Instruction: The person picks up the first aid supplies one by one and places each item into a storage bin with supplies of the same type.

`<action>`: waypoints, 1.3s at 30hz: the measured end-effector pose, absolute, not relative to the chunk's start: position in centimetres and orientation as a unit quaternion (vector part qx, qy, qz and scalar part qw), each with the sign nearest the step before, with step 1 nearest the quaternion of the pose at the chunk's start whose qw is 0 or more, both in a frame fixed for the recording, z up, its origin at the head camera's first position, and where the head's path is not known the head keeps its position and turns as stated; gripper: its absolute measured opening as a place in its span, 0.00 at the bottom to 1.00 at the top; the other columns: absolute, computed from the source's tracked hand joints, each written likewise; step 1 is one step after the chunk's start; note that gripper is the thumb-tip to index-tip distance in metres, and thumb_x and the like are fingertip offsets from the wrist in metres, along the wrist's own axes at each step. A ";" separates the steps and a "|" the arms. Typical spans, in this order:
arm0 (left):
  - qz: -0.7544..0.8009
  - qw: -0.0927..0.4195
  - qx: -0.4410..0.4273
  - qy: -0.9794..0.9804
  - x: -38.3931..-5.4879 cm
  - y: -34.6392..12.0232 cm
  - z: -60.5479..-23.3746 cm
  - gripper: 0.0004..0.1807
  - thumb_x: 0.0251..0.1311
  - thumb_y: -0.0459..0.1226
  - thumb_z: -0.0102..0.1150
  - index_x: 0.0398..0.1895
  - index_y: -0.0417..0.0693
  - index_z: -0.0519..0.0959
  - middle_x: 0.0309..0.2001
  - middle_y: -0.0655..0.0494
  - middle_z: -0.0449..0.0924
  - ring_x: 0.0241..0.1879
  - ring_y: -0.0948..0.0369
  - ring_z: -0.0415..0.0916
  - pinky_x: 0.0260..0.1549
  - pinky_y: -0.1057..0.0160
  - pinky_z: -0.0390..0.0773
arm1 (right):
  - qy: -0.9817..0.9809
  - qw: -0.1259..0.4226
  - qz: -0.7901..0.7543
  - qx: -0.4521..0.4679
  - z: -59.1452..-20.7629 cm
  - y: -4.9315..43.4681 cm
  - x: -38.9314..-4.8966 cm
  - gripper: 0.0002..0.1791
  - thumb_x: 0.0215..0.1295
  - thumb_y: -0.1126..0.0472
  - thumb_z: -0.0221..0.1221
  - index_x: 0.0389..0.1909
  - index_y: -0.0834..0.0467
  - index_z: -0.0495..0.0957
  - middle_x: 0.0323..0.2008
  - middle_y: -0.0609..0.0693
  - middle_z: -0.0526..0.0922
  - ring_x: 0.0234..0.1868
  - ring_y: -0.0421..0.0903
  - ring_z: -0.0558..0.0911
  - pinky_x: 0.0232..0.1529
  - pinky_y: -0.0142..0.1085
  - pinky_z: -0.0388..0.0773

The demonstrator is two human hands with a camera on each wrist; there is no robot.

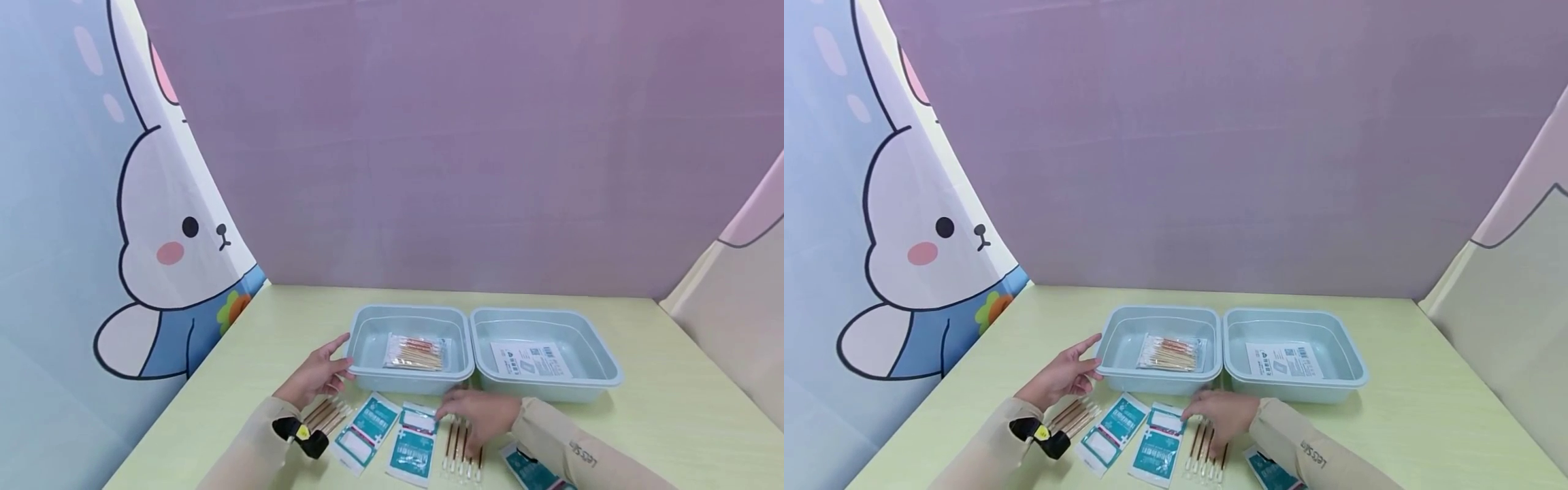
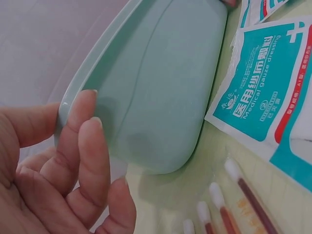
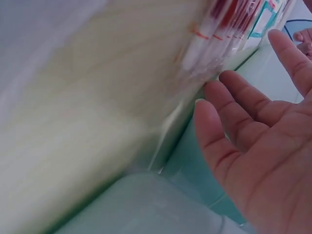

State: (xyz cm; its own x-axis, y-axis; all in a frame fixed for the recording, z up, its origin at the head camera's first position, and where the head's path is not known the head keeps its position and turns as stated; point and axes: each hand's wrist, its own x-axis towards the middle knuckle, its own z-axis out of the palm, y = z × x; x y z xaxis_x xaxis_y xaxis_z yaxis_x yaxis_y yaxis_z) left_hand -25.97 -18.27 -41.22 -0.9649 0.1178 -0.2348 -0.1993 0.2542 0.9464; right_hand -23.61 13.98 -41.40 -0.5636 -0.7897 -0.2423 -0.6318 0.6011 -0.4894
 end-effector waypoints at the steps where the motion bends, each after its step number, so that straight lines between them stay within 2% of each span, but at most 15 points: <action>1: 0.609 0.128 -0.027 0.782 -26.0 -18.3 -41.2 0.32 0.70 0.36 0.49 0.75 0.50 0.53 0.25 0.51 0.81 0.17 0.60 0.72 0.20 0.65 0.69 | 0.868 0.225 -0.174 -0.407 -41.4 13.9 -23.6 0.34 0.42 0.66 0.74 0.55 0.50 0.77 0.57 0.52 0.71 0.58 0.46 0.70 0.54 0.36 0.70; 7: 0.607 0.126 -0.031 0.784 -26.1 -18.2 -41.2 0.32 0.70 0.36 0.50 0.75 0.50 0.54 0.24 0.52 0.81 0.17 0.60 0.72 0.20 0.65 0.69 | 0.870 0.223 -0.159 -0.410 -41.8 13.8 -23.8 0.32 0.43 0.67 0.74 0.54 0.49 0.78 0.50 0.46 0.72 0.48 0.37 0.72 0.50 0.32 0.72; 15: 0.606 0.132 -0.028 0.784 -26.0 -18.2 -40.9 0.33 0.70 0.37 0.51 0.75 0.50 0.53 0.24 0.53 0.81 0.17 0.61 0.71 0.20 0.65 0.69 | 0.882 0.208 -0.132 -0.401 -42.2 13.5 -23.8 0.27 0.44 0.73 0.69 0.44 0.46 0.78 0.43 0.41 0.72 0.41 0.35 0.71 0.47 0.32 0.72; 21: 0.600 0.133 -0.026 0.788 -26.1 -18.2 -40.9 0.33 0.69 0.37 0.52 0.75 0.50 0.54 0.24 0.53 0.81 0.17 0.60 0.71 0.20 0.64 0.69 | 0.884 0.242 -0.109 -0.385 -42.3 13.5 -24.4 0.19 0.48 0.67 0.70 0.33 0.44 0.72 0.33 0.37 0.67 0.37 0.37 0.66 0.41 0.33 0.68; 24: 0.597 0.134 -0.029 0.790 -26.0 -18.3 -40.9 0.33 0.69 0.37 0.52 0.75 0.50 0.53 0.24 0.52 0.81 0.17 0.59 0.71 0.20 0.64 0.69 | 0.880 0.250 -0.088 -0.395 -42.2 13.4 -24.6 0.14 0.49 0.63 0.70 0.28 0.47 0.73 0.30 0.37 0.67 0.33 0.36 0.66 0.37 0.34 0.66; 28: 0.594 0.134 -0.027 0.792 -26.0 -18.3 -40.8 0.33 0.69 0.37 0.51 0.75 0.50 0.53 0.24 0.52 0.81 0.17 0.59 0.70 0.19 0.64 0.69 | 0.884 0.231 -0.058 -0.402 -42.2 13.2 -24.4 0.11 0.47 0.62 0.72 0.22 0.50 0.77 0.26 0.38 0.67 0.30 0.34 0.65 0.36 0.31 0.65; 33: 0.596 0.134 -0.025 0.791 -26.1 -18.3 -40.6 0.34 0.69 0.37 0.52 0.75 0.50 0.53 0.23 0.53 0.81 0.17 0.59 0.71 0.20 0.64 0.69 | 0.891 0.211 -0.059 -0.398 -41.9 13.1 -24.0 0.11 0.45 0.63 0.73 0.21 0.51 0.79 0.25 0.37 0.66 0.28 0.34 0.65 0.35 0.28 0.65; 39: 0.609 0.138 -0.021 0.781 -26.1 -18.3 -40.6 0.33 0.70 0.35 0.50 0.75 0.49 0.53 0.21 0.55 0.81 0.15 0.63 0.71 0.18 0.66 0.66 | 0.865 0.225 -0.150 -0.423 -41.9 13.7 -24.3 0.10 0.50 0.68 0.69 0.22 0.53 0.76 0.24 0.34 0.70 0.26 0.30 0.69 0.30 0.26 0.69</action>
